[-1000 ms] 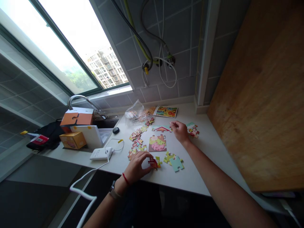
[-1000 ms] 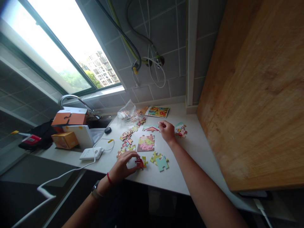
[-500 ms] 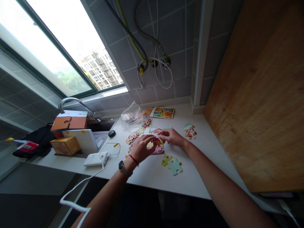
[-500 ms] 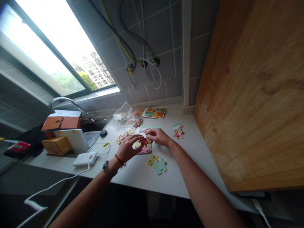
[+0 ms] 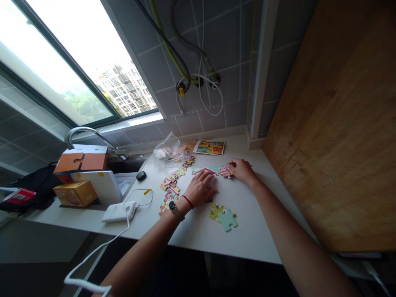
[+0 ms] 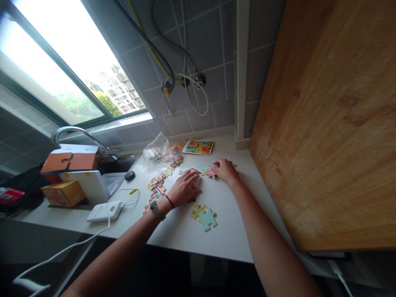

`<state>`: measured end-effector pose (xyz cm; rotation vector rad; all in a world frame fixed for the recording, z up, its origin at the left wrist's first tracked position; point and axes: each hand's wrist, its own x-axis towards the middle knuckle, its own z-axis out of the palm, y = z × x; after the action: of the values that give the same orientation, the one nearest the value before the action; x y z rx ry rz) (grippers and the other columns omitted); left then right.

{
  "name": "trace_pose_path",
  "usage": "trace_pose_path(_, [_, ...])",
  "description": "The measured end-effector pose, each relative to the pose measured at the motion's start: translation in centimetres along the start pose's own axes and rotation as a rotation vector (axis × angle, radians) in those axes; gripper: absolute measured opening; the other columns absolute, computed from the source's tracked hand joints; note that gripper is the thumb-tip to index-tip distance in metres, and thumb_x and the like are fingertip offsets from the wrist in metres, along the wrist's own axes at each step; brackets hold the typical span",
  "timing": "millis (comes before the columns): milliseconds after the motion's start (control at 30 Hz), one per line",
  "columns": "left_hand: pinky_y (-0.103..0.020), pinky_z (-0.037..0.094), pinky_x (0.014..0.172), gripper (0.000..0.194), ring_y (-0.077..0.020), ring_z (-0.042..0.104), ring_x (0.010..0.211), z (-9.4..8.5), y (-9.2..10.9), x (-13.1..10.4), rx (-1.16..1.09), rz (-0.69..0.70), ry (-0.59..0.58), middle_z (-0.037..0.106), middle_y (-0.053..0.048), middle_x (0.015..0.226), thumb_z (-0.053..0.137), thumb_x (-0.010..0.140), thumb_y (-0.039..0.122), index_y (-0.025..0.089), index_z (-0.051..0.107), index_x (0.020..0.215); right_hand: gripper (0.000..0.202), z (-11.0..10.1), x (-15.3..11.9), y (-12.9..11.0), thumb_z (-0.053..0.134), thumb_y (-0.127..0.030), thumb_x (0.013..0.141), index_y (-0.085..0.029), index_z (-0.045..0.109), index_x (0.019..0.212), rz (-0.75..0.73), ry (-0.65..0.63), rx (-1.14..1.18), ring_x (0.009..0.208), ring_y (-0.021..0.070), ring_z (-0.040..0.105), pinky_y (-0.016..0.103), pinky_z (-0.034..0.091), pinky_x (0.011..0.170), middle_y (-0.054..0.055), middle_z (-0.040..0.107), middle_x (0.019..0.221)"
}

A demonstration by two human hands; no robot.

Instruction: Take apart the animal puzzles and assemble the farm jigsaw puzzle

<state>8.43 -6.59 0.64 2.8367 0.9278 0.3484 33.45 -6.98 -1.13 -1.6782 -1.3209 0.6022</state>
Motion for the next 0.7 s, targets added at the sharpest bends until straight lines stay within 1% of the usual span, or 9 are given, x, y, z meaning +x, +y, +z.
trace_pose_path(100, [-0.059,0.043,0.119,0.052,-0.0369,0.045,0.147,0.3,0.0,1.2,0.006,0.005,-0.011,0.055,-0.015,0.153,0.069,0.095,0.041,0.022,0.058,0.142,0.007,-0.3,-0.7,-0.2,0.073,-0.025,0.075,-0.021,0.078,0.071,-0.025,-0.095,-0.051,0.065,0.0188,0.067,0.027,0.043,0.06,0.003,0.075,0.067])
trace_pose_path(233, [-0.056,0.043,0.119,0.046,-0.0348,0.05,0.144,0.1,-0.1,1.6,-0.02,-0.005,0.012,0.058,-0.013,0.151,0.065,0.098,0.038,0.021,0.06,0.14,0.006,-0.3,-1.6,-0.7,0.074,-0.024,0.076,-0.022,0.078,0.072,-0.045,-0.167,-0.111,0.067,0.0193,0.067,0.027,0.043,0.062,0.003,0.075,0.068])
trace_pose_path(333, [-0.053,0.044,0.119,0.044,-0.0329,0.054,0.141,0.0,-0.7,1.7,-0.063,-0.005,0.031,0.062,-0.012,0.147,0.067,0.096,0.036,0.02,0.061,0.138,0.007,-0.1,-2.1,-1.2,0.073,-0.024,0.08,-0.022,0.078,0.075,-0.051,-0.172,-0.154,0.074,0.0211,0.069,0.029,0.045,0.068,0.005,0.077,0.076])
trace_pose_path(433, [-0.051,0.045,0.119,0.042,-0.0311,0.057,0.137,0.2,-1.3,1.8,-0.091,0.005,0.05,0.066,-0.01,0.142,0.066,0.096,0.033,0.022,0.062,0.136,0.008,0.2,-2.5,-1.5,0.07,-0.025,0.084,-0.023,0.078,0.08,-0.108,-0.169,-0.206,0.083,0.023,0.07,0.031,0.047,0.075,0.007,0.078,0.088])
trace_pose_path(500, [-0.051,0.045,0.118,0.038,-0.0305,0.057,0.137,0.4,-1.6,1.8,-0.1,0.008,0.065,0.066,-0.009,0.142,0.065,0.097,0.032,0.023,0.064,0.134,0.008,0.4,-2.6,-1.5,0.07,-0.025,0.085,-0.023,0.077,0.082,-0.125,-0.162,-0.236,0.086,0.0237,0.07,0.032,0.047,0.077,0.007,0.078,0.092])
trace_pose_path(600, [-0.053,0.044,0.118,0.034,-0.0312,0.055,0.139,0.7,-1.5,1.5,-0.115,-0.001,0.093,0.065,-0.009,0.145,0.064,0.097,0.03,0.024,0.067,0.13,0.007,0.7,-2.6,-1.2,0.071,-0.026,0.085,-0.023,0.076,0.08,-0.109,-0.142,-0.253,0.086,0.0233,0.069,0.032,0.048,0.079,0.006,0.076,0.091])
trace_pose_path(700, [-0.055,0.043,0.118,0.034,-0.0322,0.053,0.14,0.7,-1.4,1.2,-0.13,-0.004,0.085,0.063,-0.009,0.147,0.064,0.097,0.029,0.023,0.067,0.13,0.008,0.8,-2.7,-1.0,0.072,-0.025,0.085,-0.023,0.074,0.078,-0.109,-0.105,-0.278,0.085,0.0223,0.068,0.032,0.048,0.079,0.005,0.073,0.089])
